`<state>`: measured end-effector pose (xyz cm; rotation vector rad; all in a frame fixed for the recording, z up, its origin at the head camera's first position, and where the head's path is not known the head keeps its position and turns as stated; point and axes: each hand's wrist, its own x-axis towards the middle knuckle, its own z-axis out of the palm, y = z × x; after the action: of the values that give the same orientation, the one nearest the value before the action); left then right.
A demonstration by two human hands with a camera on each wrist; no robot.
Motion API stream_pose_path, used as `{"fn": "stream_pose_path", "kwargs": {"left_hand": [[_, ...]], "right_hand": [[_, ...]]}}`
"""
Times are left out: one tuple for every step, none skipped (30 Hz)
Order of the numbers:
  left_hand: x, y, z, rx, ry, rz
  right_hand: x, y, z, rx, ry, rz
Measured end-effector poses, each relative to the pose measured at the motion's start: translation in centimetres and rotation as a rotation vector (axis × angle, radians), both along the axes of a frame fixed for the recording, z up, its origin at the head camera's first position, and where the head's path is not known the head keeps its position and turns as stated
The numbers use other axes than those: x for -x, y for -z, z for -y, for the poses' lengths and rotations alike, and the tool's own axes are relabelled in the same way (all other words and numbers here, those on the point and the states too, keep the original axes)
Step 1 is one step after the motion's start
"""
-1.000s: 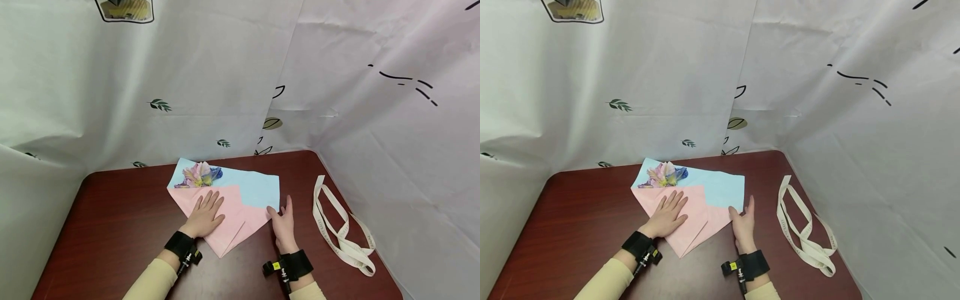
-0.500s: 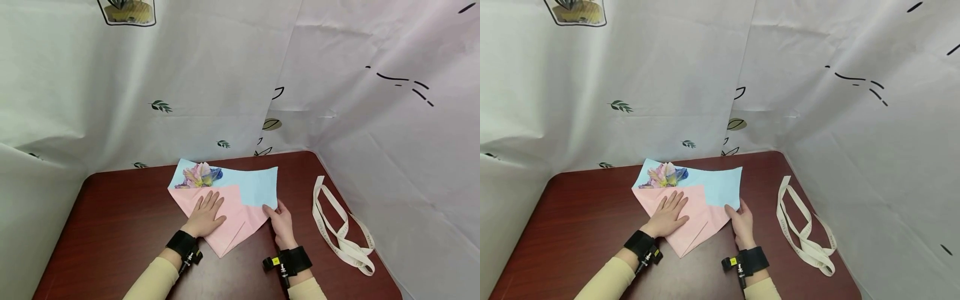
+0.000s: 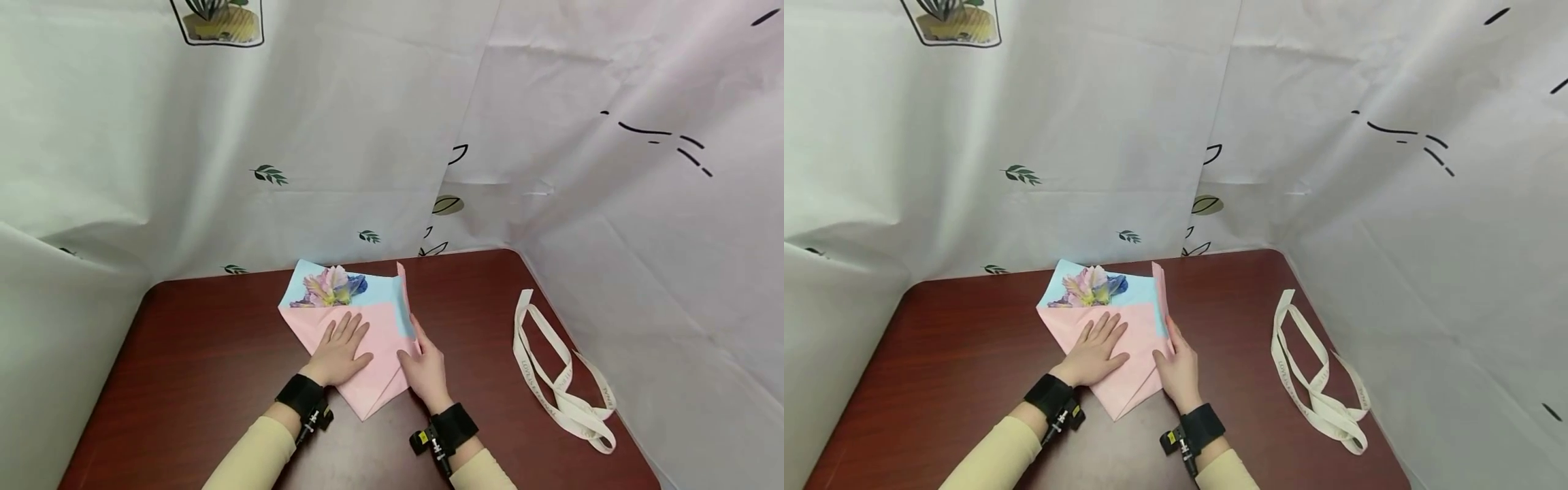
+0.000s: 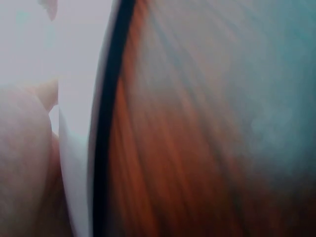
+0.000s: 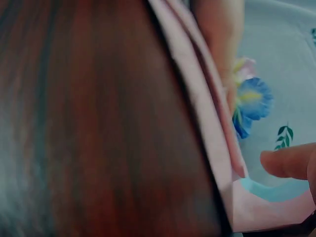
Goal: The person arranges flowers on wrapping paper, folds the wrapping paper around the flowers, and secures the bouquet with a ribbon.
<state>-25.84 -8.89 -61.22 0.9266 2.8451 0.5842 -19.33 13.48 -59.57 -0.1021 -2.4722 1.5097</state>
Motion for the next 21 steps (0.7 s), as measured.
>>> {"fn": "stream_pose_path", "kwargs": {"left_hand": [[0.0, 0.1, 0.0, 0.001, -0.002, 0.001], [0.1, 0.2, 0.0, 0.019, -0.007, 0.000], [0.1, 0.3, -0.1, 0.022, -0.012, 0.005], [0.1, 0.3, -0.1, 0.025, -0.014, 0.011], [0.2, 0.3, -0.1, 0.031, -0.014, 0.014], [0.2, 0.3, -0.1, 0.032, -0.012, 0.019], [0.2, 0.3, -0.1, 0.036, -0.012, 0.019], [0.2, 0.3, -0.1, 0.041, -0.014, 0.018], [0.2, 0.4, -0.1, 0.050, -0.017, 0.011], [0.2, 0.4, -0.1, 0.058, -0.021, 0.007], [0.2, 0.3, -0.1, 0.062, -0.024, 0.004], [0.2, 0.3, -0.1, 0.061, -0.027, 0.003], [0.3, 0.3, -0.1, 0.066, -0.031, 0.003], [0.3, 0.3, -0.1, 0.068, -0.035, 0.004], [0.3, 0.2, -0.1, 0.067, -0.036, 0.008], [0.3, 0.1, -0.1, 0.059, -0.035, 0.016], [0.2, 0.1, -0.1, 0.055, -0.033, 0.022], [0.2, 0.0, -0.1, 0.061, -0.032, 0.025], [0.1, 0.0, -0.1, 0.061, -0.031, 0.026], [0.1, 0.0, -0.2, 0.068, -0.030, 0.028], [0.0, -0.1, -0.1, 0.071, -0.030, 0.031]], "right_hand": [[0.1, 0.1, 0.0, -0.041, -0.023, -0.029], [0.2, 0.1, -0.1, -0.087, -0.048, -0.056], [0.2, 0.1, -0.1, -0.124, -0.076, -0.077], [0.2, 0.0, -0.2, -0.160, -0.099, -0.087], [0.2, 0.0, -0.3, -0.195, -0.115, -0.087], [0.1, 0.0, -0.4, -0.226, -0.128, -0.079], [0.0, -0.1, -0.6, -0.251, -0.140, -0.068], [0.0, -0.1, -0.7, -0.272, -0.154, -0.052], [-0.1, -0.1, -0.8, -0.292, -0.169, -0.031], [-0.2, -0.2, -0.9, -0.313, -0.181, -0.014], [-0.2, -0.2, -0.9, -0.330, -0.195, -0.001], [-0.3, -0.3, -1.0, -0.345, -0.210, 0.005], [-0.3, -0.3, -1.1, -0.357, -0.226, 0.011], [-0.3, -0.3, -1.1, -0.369, -0.242, 0.011], [-0.4, -0.3, -1.1, -0.381, -0.257, 0.012], [-0.4, -0.3, -1.2, -0.390, -0.271, 0.014], [-0.5, -0.4, -1.2, -0.396, -0.285, 0.013], [-0.5, -0.4, -1.2, -0.404, -0.296, 0.012], [-0.6, -0.4, -1.1, -0.410, -0.305, 0.016], [-0.6, -0.4, -1.1, -0.415, -0.311, 0.018], [-0.7, -0.5, -1.0, -0.423, -0.317, 0.023]]}}
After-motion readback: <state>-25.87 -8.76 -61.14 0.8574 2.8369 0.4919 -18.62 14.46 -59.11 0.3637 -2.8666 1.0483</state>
